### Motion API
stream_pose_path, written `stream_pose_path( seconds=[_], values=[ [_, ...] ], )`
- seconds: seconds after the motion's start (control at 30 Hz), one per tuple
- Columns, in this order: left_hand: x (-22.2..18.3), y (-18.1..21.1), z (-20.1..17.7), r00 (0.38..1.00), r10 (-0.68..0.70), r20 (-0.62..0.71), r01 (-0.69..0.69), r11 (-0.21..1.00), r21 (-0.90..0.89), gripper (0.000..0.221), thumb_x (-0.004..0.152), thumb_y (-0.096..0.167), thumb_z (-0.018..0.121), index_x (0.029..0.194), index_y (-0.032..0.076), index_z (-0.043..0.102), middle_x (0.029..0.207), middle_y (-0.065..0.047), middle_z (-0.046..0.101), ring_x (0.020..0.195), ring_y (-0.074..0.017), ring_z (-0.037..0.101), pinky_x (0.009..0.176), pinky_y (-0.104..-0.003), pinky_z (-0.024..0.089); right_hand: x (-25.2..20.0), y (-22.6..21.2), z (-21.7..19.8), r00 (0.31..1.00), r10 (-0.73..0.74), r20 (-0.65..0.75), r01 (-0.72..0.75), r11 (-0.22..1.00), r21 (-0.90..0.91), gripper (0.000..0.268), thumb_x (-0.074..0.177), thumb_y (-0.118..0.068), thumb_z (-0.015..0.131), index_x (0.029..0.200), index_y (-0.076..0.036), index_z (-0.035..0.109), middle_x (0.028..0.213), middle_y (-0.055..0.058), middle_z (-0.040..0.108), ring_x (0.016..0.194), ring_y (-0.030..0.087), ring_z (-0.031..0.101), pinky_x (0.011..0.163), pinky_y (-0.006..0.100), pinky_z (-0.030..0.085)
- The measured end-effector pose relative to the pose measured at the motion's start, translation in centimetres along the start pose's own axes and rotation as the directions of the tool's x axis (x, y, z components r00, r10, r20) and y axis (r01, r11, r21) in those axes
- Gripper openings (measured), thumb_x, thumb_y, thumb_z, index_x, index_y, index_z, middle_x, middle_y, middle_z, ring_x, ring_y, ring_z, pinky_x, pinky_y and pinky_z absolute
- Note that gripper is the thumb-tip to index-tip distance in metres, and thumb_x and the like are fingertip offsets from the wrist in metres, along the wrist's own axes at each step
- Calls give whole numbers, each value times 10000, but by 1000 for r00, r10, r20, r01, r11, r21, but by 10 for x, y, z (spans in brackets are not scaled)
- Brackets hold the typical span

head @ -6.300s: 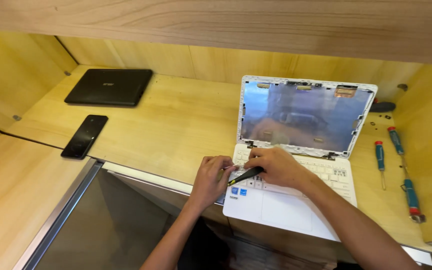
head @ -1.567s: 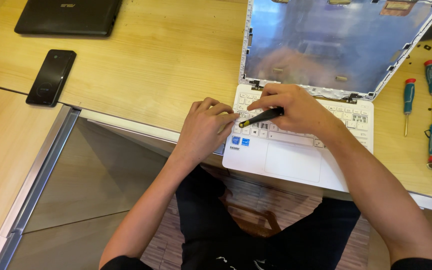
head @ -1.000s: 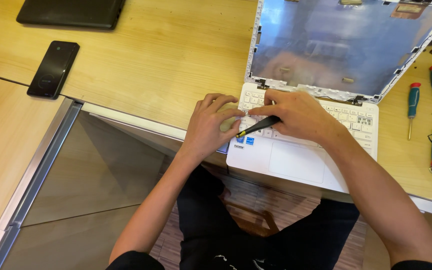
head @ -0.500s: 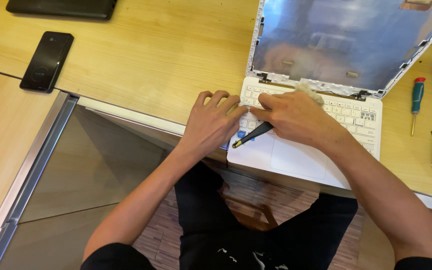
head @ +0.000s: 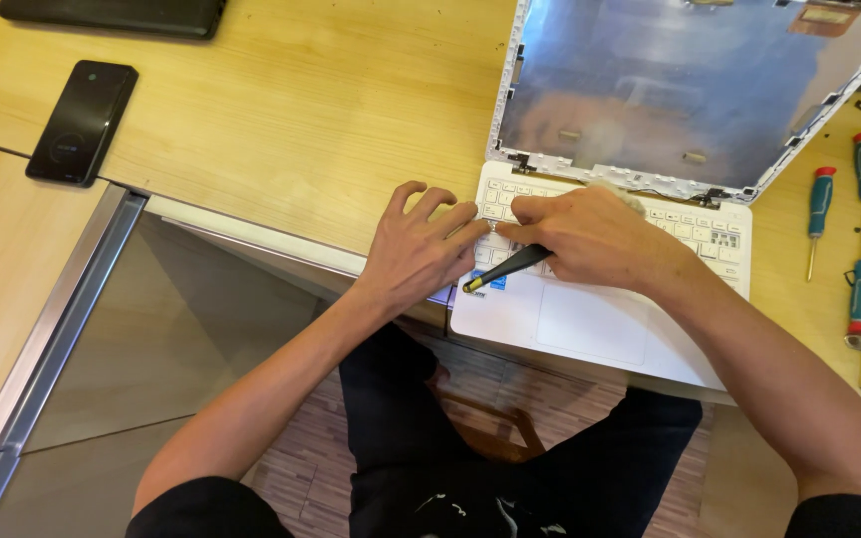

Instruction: Cleaning and disassembling a laptop using a brush and screwdriver on a workbench

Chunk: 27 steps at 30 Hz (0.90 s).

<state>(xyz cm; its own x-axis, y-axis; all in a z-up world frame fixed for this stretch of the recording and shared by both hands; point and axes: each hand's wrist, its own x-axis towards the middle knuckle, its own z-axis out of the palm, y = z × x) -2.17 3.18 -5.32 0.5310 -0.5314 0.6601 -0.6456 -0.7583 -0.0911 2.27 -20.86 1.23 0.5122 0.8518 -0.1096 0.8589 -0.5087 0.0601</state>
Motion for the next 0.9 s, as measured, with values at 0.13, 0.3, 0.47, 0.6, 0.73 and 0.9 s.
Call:
stream_pose_path(
  seconds=[0.13,0.3,0.47,0.6,0.73,0.9],
  values=[
    [1,0,1,999,19,-45,-19,1000,14,152,913,186,602,1019,199,712,1005,-7,655,1069,-235,616,1000,-496,442,3,-6,-7,1000,21,17,-21,999,-29,169,746,-169,628,905,-225,635,943,-77,505,742,321,706,642,467,589],
    [1,3,-5,994,57,-91,-59,998,-19,134,915,144,618,991,177,724,1009,-14,675,1082,-240,631,999,-459,466,-8,-11,-1,989,116,-91,-109,991,76,265,736,-146,652,977,-234,718,934,-28,520,719,374,691,604,493,571],
    [-4,3,-5,991,5,-134,-17,996,-84,135,898,156,655,994,167,750,1017,-18,709,1067,-232,642,980,-436,478,-17,8,29,957,146,-249,-89,970,229,444,761,-118,700,1150,-324,757,978,8,576,819,357,703,678,496,580],
    [-4,4,-6,992,-22,-124,4,989,-148,195,879,119,666,1043,154,765,1029,-26,723,1052,-234,645,967,-429,482,-20,5,13,934,240,-264,-133,921,365,485,746,-21,738,1145,-293,792,907,-6,664,786,310,719,711,418,566],
    [-3,3,-7,994,-28,-107,8,983,-184,220,887,104,667,1083,140,759,1046,-43,714,1070,-255,645,967,-440,483,-16,17,21,891,280,-358,-66,860,507,416,816,-8,728,1172,-220,761,857,8,671,702,257,688,638,373,534],
    [1,-1,-10,999,49,-5,-49,986,-157,202,940,161,627,1091,143,759,1048,-54,676,1120,-260,610,1013,-463,455,-13,29,45,759,326,-564,54,831,554,302,895,13,727,1130,-173,767,871,10,645,655,216,615,616,311,504]
  ],
)
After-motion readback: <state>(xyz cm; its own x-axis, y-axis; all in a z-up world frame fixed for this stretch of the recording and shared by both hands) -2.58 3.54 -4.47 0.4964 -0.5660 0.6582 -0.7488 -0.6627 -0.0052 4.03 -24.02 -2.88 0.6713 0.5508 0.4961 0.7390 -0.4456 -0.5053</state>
